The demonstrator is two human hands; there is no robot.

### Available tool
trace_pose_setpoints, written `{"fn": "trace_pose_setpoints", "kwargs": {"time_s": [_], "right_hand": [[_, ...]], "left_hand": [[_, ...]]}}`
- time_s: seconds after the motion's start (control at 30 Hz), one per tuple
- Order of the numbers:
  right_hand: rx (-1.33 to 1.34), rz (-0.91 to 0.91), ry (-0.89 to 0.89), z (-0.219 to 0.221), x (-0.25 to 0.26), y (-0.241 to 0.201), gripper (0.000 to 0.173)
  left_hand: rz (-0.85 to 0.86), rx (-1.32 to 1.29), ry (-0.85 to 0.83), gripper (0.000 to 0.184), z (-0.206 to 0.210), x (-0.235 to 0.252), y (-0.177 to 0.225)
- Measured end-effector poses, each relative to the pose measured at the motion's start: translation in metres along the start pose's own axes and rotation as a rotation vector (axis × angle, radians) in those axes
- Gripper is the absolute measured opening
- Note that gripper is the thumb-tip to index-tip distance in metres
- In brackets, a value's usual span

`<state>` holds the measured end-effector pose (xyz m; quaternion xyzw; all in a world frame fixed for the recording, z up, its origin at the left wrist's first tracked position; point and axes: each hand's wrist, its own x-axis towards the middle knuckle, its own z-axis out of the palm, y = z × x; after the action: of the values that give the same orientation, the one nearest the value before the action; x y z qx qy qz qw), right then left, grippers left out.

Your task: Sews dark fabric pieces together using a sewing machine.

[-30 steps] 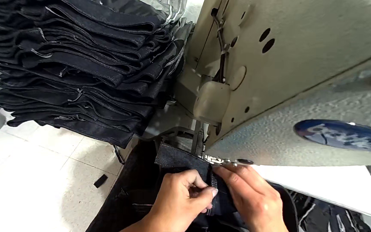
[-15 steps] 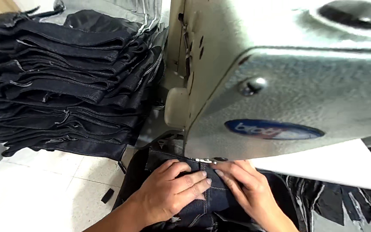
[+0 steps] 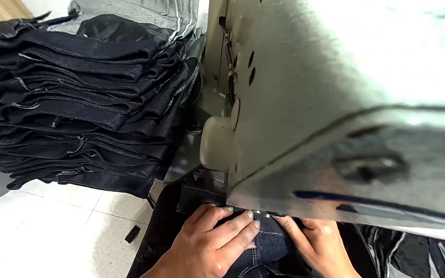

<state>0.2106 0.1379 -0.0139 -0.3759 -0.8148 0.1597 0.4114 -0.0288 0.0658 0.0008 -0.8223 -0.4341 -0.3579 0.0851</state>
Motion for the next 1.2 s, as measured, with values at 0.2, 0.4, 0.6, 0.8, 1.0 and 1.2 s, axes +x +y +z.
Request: {"fn": "trace_pose_setpoints", "kwargs": {"time_s": [0.2, 0.4, 0.6, 0.8, 1.0, 1.2], "right_hand": [[-0.045, -0.004, -0.119, -0.011, 0.005, -0.013, 0.038], [-0.107, -0.041, -0.083, -0.012, 0.005, -0.004, 0.044], [-0.134, -0.035, -0.081, -0.009, 0.007, -0.004, 0.046], [-0.163, -0.032, -0.076, -0.005, 0.005, -0.008, 0.046], [-0.157, -0.012, -0.070, 0.000, 0.003, -0.008, 0.047], [-0.063, 0.007, -0.018, 0.008, 0.001, -0.004, 0.046]], "left_hand": [[-0.016, -0.168, 0.019, 0.022, -0.004, 0.001, -0.012], [-0.288, -0.148, 0.095, 0.025, -0.019, 0.014, -0.033], [-0.484, -0.236, -0.278, 0.035, -0.023, 0.019, -0.037], [-0.602, -0.308, -0.485, 0.041, -0.028, 0.030, -0.031], [-0.711, -0.344, -0.556, 0.050, -0.024, 0.035, -0.024], [-0.745, -0.510, -0.306, 0.041, -0.006, 0.020, -0.023]]}}
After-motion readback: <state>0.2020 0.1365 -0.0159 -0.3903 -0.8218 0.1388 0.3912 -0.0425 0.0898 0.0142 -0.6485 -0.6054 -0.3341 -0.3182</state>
